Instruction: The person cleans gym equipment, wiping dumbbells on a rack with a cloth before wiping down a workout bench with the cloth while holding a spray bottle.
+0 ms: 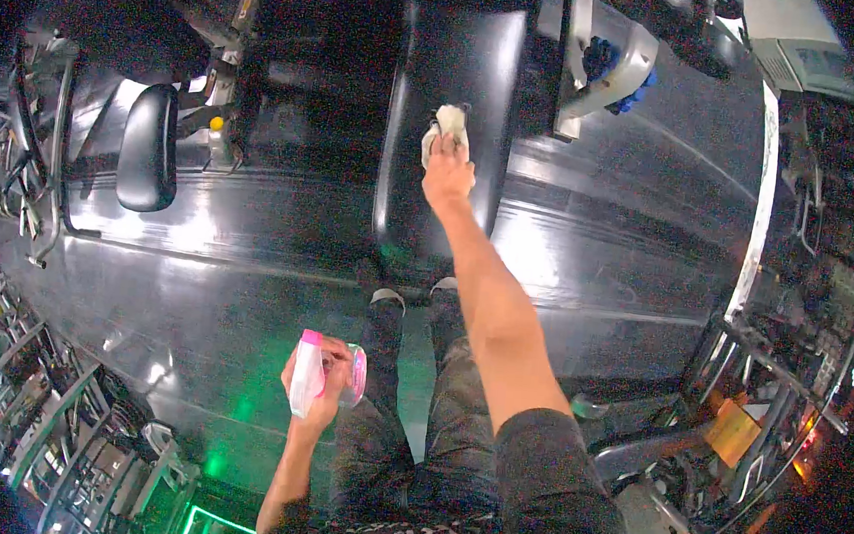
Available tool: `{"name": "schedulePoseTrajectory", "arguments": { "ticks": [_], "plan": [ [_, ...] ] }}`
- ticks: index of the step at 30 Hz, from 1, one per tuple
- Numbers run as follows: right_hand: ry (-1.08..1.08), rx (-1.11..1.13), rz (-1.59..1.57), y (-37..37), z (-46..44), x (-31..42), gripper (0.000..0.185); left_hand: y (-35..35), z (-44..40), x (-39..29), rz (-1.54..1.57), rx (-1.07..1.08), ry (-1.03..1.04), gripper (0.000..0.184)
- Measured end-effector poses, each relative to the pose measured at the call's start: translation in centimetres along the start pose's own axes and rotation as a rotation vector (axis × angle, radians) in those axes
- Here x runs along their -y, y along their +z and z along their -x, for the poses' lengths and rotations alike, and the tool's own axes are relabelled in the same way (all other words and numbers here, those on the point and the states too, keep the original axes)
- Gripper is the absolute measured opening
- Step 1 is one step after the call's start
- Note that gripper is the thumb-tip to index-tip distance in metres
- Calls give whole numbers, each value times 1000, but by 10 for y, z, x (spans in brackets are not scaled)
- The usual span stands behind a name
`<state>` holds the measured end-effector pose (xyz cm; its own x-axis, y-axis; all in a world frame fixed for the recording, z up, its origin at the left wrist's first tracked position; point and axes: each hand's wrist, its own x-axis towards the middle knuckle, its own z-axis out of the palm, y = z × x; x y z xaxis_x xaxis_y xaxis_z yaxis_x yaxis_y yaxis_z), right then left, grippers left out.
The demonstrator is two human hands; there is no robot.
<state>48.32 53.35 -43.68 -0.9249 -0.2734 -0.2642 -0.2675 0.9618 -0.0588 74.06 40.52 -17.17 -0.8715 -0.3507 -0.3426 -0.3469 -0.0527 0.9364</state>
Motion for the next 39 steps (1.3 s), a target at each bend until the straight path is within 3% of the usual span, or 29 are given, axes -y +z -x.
{"name": "schedulePoseTrajectory", "arguments": {
  "ticks": [2, 8, 10, 12, 14, 18, 20, 21, 22, 24, 25, 27, 28, 30, 32, 33, 36, 39],
  "plan": [
    [31, 33, 84, -3, 29, 20, 51, 0, 0, 0, -7, 0, 1, 13],
    [-158, 23, 49, 26, 167, 27, 54, 1, -3, 2, -25, 1, 27, 11],
    [-126, 233, -108, 27, 195, 28, 58, 1, -1, 1, -13, 4, 1, 10],
    [-135, 213, -109, 33, 219, 24, 59, 3, 0, -1, 42, -12, -16, 9],
    [-108, 608, -330, 31, 235, 17, 60, 1, 1, -1, 40, -12, -10, 9],
    [118, 589, -581, -3, 237, 18, 59, -2, -5, -17, -45, 18, 33, 10],
    [255, 425, -992, -9, 216, 11, 59, -2, -8, -14, -83, 11, 95, 10],
    [144, 293, -810, -8, 198, 5, 58, -2, -9, -14, -128, 5, 162, 10],
    [121, 250, -975, -24, 168, 3, 56, -2, -8, -14, -126, 0, 162, 10],
    [108, 77, -978, -74, 114, 3, 50, -3, -4, -15, -75, 12, 68, 9],
    [-51, -217, -796, -68, 85, -1, 51, -4, -4, -14, -79, 10, 65, 9],
    [-60, -333, -685, -79, 36, 1, 58, -3, -4, -12, -111, 16, 163, 9],
    [-70, -321, -596, -80, 19, -1, 61, -3, -2, -13, -114, 18, 162, 9],
    [66, -60, -470, -59, 2, -1, 56, -3, 0, -14, -162, 26, 117, 10],
    [9, -26, -281, -2, 16, 1, 52, -2, 1, -11, -156, 18, 146, 10],
    [-23, -141, -195, -5, 38, 10, 50, -2, 2, -11, -145, 4, 171, 10],
    [-60, -100, -252, 28, 112, 16, 63, -1, 0, -15, -142, 4, 176, 8],
    [-93, 79, -229, 36, 187, 19, 69, 0, -1, -17, -116, 4, 132, 8]
  ]
}}
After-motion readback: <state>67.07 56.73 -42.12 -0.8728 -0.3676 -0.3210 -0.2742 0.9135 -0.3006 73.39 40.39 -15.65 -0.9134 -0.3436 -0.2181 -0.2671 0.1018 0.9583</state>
